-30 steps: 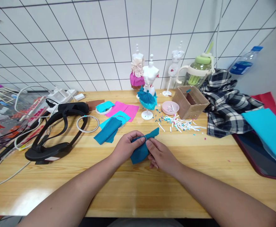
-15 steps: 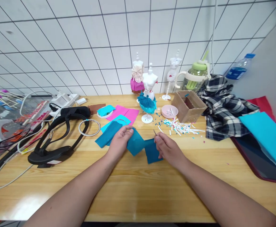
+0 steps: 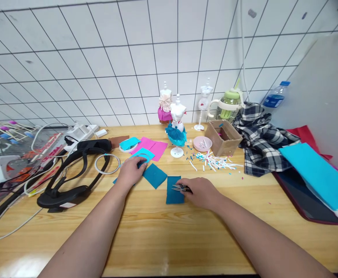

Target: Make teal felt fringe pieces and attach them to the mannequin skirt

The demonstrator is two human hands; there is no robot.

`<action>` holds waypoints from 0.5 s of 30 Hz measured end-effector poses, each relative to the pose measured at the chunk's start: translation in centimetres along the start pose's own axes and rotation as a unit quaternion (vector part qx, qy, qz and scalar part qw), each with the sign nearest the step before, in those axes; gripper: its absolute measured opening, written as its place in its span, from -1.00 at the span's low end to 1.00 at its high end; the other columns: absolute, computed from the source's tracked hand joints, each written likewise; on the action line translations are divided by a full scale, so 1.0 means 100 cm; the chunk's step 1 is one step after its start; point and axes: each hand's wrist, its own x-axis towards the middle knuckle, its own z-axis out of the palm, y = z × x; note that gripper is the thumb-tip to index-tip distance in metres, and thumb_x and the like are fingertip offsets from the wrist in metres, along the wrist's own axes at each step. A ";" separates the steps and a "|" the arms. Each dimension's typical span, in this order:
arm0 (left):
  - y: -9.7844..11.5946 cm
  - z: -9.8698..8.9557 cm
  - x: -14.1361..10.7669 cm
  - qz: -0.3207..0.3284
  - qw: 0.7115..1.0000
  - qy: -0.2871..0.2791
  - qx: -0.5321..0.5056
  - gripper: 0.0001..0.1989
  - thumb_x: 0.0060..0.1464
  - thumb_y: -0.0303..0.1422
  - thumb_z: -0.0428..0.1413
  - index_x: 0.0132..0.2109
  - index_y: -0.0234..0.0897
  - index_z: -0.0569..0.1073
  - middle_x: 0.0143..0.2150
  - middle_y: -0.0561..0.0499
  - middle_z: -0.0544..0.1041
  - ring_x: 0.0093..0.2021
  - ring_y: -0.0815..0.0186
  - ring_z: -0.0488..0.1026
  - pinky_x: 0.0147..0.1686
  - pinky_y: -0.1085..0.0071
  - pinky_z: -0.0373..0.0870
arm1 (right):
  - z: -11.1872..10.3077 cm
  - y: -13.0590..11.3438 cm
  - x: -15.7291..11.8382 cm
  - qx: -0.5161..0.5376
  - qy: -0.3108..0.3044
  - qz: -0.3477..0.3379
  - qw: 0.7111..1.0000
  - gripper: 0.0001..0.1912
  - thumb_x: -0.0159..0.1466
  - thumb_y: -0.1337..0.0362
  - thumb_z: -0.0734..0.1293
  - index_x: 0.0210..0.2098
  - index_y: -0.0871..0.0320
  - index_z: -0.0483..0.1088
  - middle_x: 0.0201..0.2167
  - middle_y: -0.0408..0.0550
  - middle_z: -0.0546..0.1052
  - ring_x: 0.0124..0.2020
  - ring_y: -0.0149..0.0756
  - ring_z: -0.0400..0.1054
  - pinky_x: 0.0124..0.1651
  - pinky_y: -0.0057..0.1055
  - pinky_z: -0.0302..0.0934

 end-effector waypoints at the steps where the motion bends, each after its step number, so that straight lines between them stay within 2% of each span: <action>1: 0.000 -0.001 -0.001 -0.007 0.999 0.010 0.048 -0.68 0.12 -0.17 0.03 -0.08 -0.18 0.53 -0.02 -0.15 0.53 0.03 -0.03 0.37 -0.01 0.10 0.21 | 0.000 0.000 -0.001 0.014 -0.005 -0.010 1.000 -0.67 0.24 0.25 0.26 0.00 -0.07 0.42 -0.20 -0.10 0.59 -0.21 -0.18 0.45 -0.27 -0.37 0.13; 4: 0.007 -0.004 -0.006 -0.028 0.988 0.028 0.152 -0.70 0.13 -0.16 0.01 -0.12 -0.16 0.53 0.00 -0.19 0.50 0.07 -0.12 0.30 0.04 -0.04 0.08 | -0.001 0.002 -0.001 0.089 0.013 -0.012 0.996 -0.72 0.23 0.26 0.27 -0.07 -0.02 0.46 -0.23 -0.09 0.59 -0.21 -0.20 0.44 -0.20 -0.35 0.19; 6: 0.013 -0.006 -0.009 -0.009 0.984 0.024 0.176 -0.73 0.17 -0.20 -0.01 -0.17 -0.17 0.53 -0.03 -0.18 0.50 0.07 -0.08 0.30 0.08 -0.09 0.02 | 0.000 0.009 0.003 0.207 0.056 0.027 0.976 -0.75 0.29 0.18 0.22 -0.12 0.07 0.46 -0.22 -0.02 0.58 -0.20 -0.22 0.44 -0.18 -0.32 0.24; 7: 0.015 -0.006 -0.009 0.008 0.983 0.027 0.180 -0.74 0.18 -0.23 -0.03 -0.20 -0.17 0.53 -0.05 -0.16 0.51 0.07 -0.06 0.30 0.10 -0.10 -0.01 | 0.000 0.014 0.006 0.286 0.076 0.049 0.954 -0.71 0.32 0.12 0.18 -0.13 0.10 0.44 -0.17 0.02 0.57 -0.17 -0.22 0.43 -0.17 -0.31 0.27; 9: 0.017 -0.007 -0.009 0.035 0.983 0.045 0.173 -0.74 0.21 -0.28 -0.06 -0.22 -0.19 0.51 -0.09 -0.14 0.52 0.05 -0.02 0.32 0.12 -0.10 -0.03 | 0.000 0.028 0.012 0.443 0.107 0.083 0.886 -0.61 0.32 0.00 0.16 -0.11 0.13 0.41 -0.05 0.09 0.52 -0.09 -0.22 0.42 -0.15 -0.27 0.33; 10: 0.017 -0.006 -0.008 0.041 0.984 0.059 0.160 -0.75 0.21 -0.29 -0.07 -0.22 -0.20 0.50 -0.11 -0.13 0.53 0.03 -0.01 0.34 0.11 -0.08 0.00 | 0.000 0.036 0.015 0.481 0.133 0.095 0.861 -0.59 0.30 -0.04 0.17 -0.10 0.12 0.41 0.00 0.10 0.50 -0.04 -0.21 0.40 -0.10 -0.25 0.33; 11: 0.016 -0.006 -0.007 0.043 0.986 0.078 0.140 -0.76 0.21 -0.29 -0.06 -0.20 -0.21 0.49 -0.11 -0.13 0.53 0.02 0.00 0.35 0.09 -0.05 0.05 | -0.002 0.044 0.018 0.486 0.175 0.113 0.849 -0.57 0.27 -0.06 0.20 -0.09 0.12 0.41 0.01 0.09 0.50 -0.01 -0.19 0.39 -0.05 -0.22 0.32; 12: 0.015 -0.005 -0.006 0.047 0.988 0.099 0.111 -0.77 0.20 -0.28 -0.05 -0.20 -0.22 0.48 -0.10 -0.12 0.52 0.02 0.02 0.35 0.07 -0.01 0.11 | -0.003 0.051 0.020 0.461 0.225 0.129 0.849 -0.55 0.26 -0.07 0.21 -0.06 0.11 0.41 -0.01 0.08 0.51 0.01 -0.18 0.38 0.02 -0.19 0.28; 13: 0.013 -0.004 -0.006 0.053 0.988 0.125 0.072 -0.78 0.19 -0.27 -0.03 -0.20 -0.23 0.48 -0.09 -0.11 0.52 0.02 0.04 0.36 0.06 0.04 0.16 | -0.005 0.057 0.021 0.415 0.268 0.139 0.858 -0.54 0.26 -0.06 0.22 -0.03 0.10 0.40 -0.04 0.06 0.52 0.03 -0.16 0.36 0.08 -0.16 0.23; 15: 0.011 -0.002 -0.006 0.052 0.979 0.196 -0.032 -0.80 0.18 -0.25 0.00 -0.21 -0.24 0.46 -0.08 -0.09 0.51 0.01 0.10 0.38 0.03 0.14 0.24 | -0.009 0.064 0.021 0.358 0.314 0.137 0.868 -0.55 0.27 -0.03 0.21 0.02 0.09 0.38 -0.04 0.02 0.52 0.05 -0.14 0.33 0.15 -0.14 0.14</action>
